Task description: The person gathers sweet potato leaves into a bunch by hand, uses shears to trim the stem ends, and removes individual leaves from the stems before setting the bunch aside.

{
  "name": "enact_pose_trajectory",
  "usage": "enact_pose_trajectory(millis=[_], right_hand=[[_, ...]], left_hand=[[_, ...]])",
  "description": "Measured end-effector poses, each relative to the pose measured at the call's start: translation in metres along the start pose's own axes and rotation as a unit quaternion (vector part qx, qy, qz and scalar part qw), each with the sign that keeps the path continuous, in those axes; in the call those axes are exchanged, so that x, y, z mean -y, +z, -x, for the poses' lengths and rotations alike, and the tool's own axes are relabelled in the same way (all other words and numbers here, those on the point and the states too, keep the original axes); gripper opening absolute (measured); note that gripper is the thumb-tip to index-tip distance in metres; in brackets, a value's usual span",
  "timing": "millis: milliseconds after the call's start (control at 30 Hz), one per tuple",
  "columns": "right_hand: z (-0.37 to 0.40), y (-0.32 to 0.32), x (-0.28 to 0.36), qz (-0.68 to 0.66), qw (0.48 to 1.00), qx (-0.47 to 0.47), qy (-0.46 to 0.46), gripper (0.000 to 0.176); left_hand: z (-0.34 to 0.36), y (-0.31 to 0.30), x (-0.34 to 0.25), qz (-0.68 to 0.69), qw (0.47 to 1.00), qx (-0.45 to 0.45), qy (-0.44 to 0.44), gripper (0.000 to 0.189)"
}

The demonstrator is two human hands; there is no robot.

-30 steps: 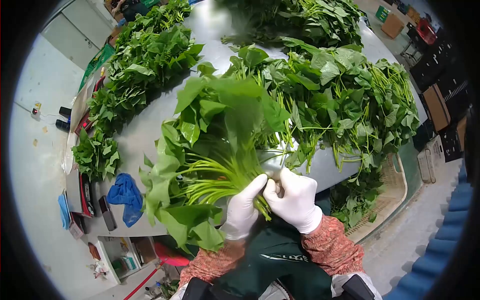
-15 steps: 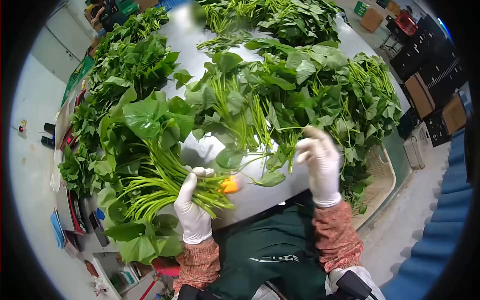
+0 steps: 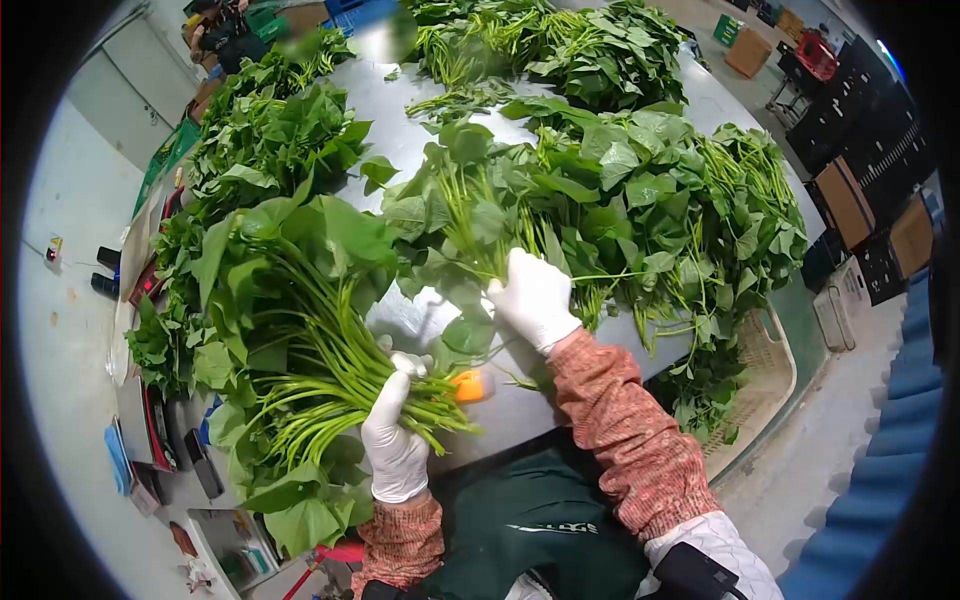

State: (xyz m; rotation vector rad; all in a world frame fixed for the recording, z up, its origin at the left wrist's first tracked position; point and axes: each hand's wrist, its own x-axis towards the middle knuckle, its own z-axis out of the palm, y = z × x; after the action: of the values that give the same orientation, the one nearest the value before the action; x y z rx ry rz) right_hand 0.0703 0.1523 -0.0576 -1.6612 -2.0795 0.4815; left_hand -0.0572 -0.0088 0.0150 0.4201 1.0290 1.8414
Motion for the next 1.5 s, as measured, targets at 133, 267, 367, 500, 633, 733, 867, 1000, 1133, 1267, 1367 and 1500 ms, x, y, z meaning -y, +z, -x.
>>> enact_pose_trajectory(millis=[133,267,367,500,633,733,867,1000,1133,1267,1367,1500], right_hand=[[0.004,-0.037,-0.029,-0.427,0.901,0.079,0.015,0.023],[0.025,-0.077,-0.038,-0.555,0.820,0.102,0.095,0.023],[0.026,-0.069,-0.069,-0.389,0.912,0.066,0.108,0.025],[0.030,-0.081,-0.082,-0.344,0.927,0.041,0.141,0.027],[0.028,-0.080,-0.080,-0.249,0.964,-0.093,0.023,0.031],[0.031,-0.102,-0.052,-0.081,0.941,-0.317,-0.087,0.027],[0.042,-0.078,0.001,-0.175,0.936,-0.197,-0.232,0.013],[0.021,-0.017,-0.010,0.071,0.994,0.039,-0.067,0.046],[0.015,-0.009,-0.011,0.044,0.998,-0.002,-0.045,0.034],[0.021,-0.028,-0.010,-0.020,1.000,0.000,-0.004,0.028],[0.036,-0.058,-0.006,-0.267,0.949,-0.144,-0.080,0.017],[0.040,-0.096,-0.011,-0.358,0.919,-0.126,-0.104,0.012]], left_hand=[[-0.008,-0.016,0.000,0.004,1.000,0.030,-0.004,0.035],[-0.009,-0.018,0.006,0.051,0.995,0.068,-0.043,0.031],[-0.009,-0.014,0.009,0.079,0.992,0.069,-0.072,0.031],[-0.009,-0.015,0.004,0.075,0.994,0.053,-0.057,0.029],[-0.012,-0.013,0.002,0.066,0.996,0.047,-0.045,0.023],[-0.006,-0.019,0.004,0.002,0.998,0.016,-0.062,0.015],[-0.005,-0.004,0.011,0.020,0.997,0.039,-0.061,0.015],[0.010,0.013,-0.008,-0.015,0.988,-0.054,-0.144,0.016],[0.013,-0.018,-0.011,-0.048,0.995,-0.016,-0.088,0.021],[0.011,-0.026,-0.014,-0.021,0.995,-0.008,-0.094,0.024],[0.007,-0.016,-0.002,0.047,0.997,0.035,-0.051,0.015],[0.000,-0.027,0.001,0.033,0.998,0.013,-0.046,0.018]])
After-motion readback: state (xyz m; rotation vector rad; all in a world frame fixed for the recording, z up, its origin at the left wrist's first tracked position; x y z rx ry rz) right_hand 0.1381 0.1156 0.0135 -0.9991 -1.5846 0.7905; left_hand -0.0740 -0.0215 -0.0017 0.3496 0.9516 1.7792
